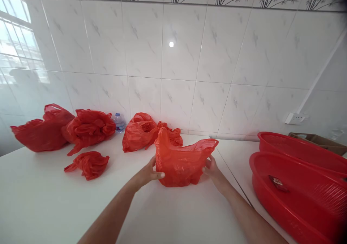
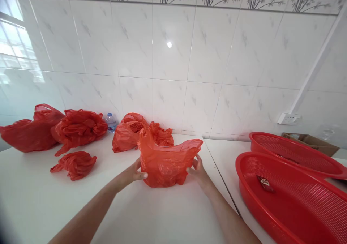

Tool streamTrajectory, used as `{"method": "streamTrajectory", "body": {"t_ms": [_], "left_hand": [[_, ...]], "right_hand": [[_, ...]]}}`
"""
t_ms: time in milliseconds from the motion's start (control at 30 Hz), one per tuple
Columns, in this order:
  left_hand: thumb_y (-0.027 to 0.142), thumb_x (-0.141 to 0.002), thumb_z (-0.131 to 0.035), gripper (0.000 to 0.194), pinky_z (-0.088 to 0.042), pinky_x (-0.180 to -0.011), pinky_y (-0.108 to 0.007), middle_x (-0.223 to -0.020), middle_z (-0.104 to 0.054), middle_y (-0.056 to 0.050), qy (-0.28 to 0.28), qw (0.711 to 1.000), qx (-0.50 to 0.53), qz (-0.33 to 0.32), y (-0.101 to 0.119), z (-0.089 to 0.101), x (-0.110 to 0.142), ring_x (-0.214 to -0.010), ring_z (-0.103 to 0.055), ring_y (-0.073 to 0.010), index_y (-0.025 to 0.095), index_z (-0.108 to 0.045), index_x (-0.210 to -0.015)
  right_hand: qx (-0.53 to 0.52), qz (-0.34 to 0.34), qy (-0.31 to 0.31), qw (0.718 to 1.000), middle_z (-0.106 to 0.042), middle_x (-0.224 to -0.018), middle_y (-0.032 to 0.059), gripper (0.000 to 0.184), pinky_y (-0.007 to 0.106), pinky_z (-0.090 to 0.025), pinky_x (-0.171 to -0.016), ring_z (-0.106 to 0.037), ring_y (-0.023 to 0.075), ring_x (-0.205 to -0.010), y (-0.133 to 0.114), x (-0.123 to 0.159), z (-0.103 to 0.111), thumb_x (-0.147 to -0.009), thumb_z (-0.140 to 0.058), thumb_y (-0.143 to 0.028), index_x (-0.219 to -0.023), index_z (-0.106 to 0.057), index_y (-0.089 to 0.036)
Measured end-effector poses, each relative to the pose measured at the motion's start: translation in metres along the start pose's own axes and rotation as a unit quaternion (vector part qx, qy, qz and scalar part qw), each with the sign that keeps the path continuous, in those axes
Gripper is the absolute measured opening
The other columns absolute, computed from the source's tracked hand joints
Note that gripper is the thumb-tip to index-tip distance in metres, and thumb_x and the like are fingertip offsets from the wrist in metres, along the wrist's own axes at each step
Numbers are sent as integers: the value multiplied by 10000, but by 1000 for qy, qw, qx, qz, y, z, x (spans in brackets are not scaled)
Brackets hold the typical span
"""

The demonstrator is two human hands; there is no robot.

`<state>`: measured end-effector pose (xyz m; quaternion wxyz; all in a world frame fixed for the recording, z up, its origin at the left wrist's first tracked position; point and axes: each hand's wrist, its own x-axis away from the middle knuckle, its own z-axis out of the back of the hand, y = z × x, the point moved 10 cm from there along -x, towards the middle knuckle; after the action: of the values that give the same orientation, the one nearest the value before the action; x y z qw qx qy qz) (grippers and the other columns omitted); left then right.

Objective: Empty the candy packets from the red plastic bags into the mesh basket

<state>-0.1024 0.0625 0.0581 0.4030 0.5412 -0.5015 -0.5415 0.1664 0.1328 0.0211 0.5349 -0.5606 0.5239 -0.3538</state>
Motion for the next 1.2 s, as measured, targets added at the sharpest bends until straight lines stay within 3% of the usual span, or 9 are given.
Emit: {"method": "streamTrajectory", "body": {"t_ms": [67, 167, 300, 500, 667, 833, 967, 1067, 1200], "left_hand": [[290, -632, -776, 594, -436, -954, -440, -1230, -586, -133, -64, 996, 54, 5, -15, -37, -18, -1142, -539, -300, 216, -573, -1186], [364, -709, -714, 422, -465, -916, -425, -1085, -658, -143, 16, 994, 103, 33, -41, -47, -57, -1024, -609, -286, 156, -626, -1065], [396, -748, -677, 355, -503, -872, -376, -1058, -669, -133, 146, 962, 227, 48, -75, -31, -92, -956, -642, -249, 154, -617, -1000], [387, -760, -671, 364, -516, -876, -347, -1032, -678, -136, 155, 930, 316, 103, -113, -30, -99, -956, -650, -234, 151, -613, -1031], [384, -786, -635, 348, -521, -859, -358, -985, -689, -152, 149, 912, 354, 147, -117, -32, -99, -940, -657, -252, 123, -619, -1015], [354, -760, -652, 287, -534, -797, -369, -900, -704, -130, 142, 908, 356, 168, -116, -35, -98, -883, -671, -261, 135, -617, -941], [233, -683, -698, 223, -534, -769, -354, -866, -706, -95, 110, 921, 344, 149, -108, -37, -97, -847, -676, -253, 143, -619, -871], [275, -668, -718, 296, -530, -773, -353, -887, -701, -99, 63, 929, 342, 124, -98, -43, -97, -864, -668, -258, 139, -627, -914], [346, -665, -730, 342, -529, -752, -358, -831, -699, -90, 59, 934, 323, 139, -101, -45, -95, -854, -665, -267, 152, -623, -926]], "right_hand": [[-50, 13, -56, 997, -507, -1316, 97, 794, 446, -447, -927, -505, 277, -1175, -8, -12, -39, -587, -805, -394, -1275, -423, -287], [-104, -37, -80, 991, -632, -1137, 107, 525, 404, -489, -858, -598, 277, -1035, -4, -34, -67, -634, -780, -353, -1093, -576, -202], [-213, -82, -10, 974, -690, -992, 85, 343, 375, -515, -802, -641, 262, -942, 14, -59, -48, -688, -727, -378, -953, -630, -182], [-302, -146, 11, 942, -703, -951, 55, 250, 337, -520, -794, -652, 226, -919, 56, -73, -33, -701, -695, -279, -930, -641, -194], [-312, -177, 7, 934, -703, -855, 48, 188, 340, -517, -755, -658, 228, -850, 73, -76, -35, -732, -636, -349, -837, -638, -193], [-275, -148, -39, 949, -674, -1020, 53, 433, 377, -506, -760, -644, 239, -916, 65, -72, -43, -772, -602, -493, -1137, -562, -263], [-269, -181, -30, 945, -686, -892, 46, 247, 357, -496, -775, -644, 229, -892, 72, -67, -43, -738, -668, -400, -899, -615, -221], [-307, -200, -38, 930, -677, -915, 59, 241, 351, -492, -758, -634, 229, -890, 73, -66, -45, -740, -651, -411, -855, -613, -203], [-333, -152, 10, 931, -592, -662, -26, 170, 279, -472, -682, -600, 152, -720, 63, -70, -34, -739, -656, -370, -812, -574, -239]]}}
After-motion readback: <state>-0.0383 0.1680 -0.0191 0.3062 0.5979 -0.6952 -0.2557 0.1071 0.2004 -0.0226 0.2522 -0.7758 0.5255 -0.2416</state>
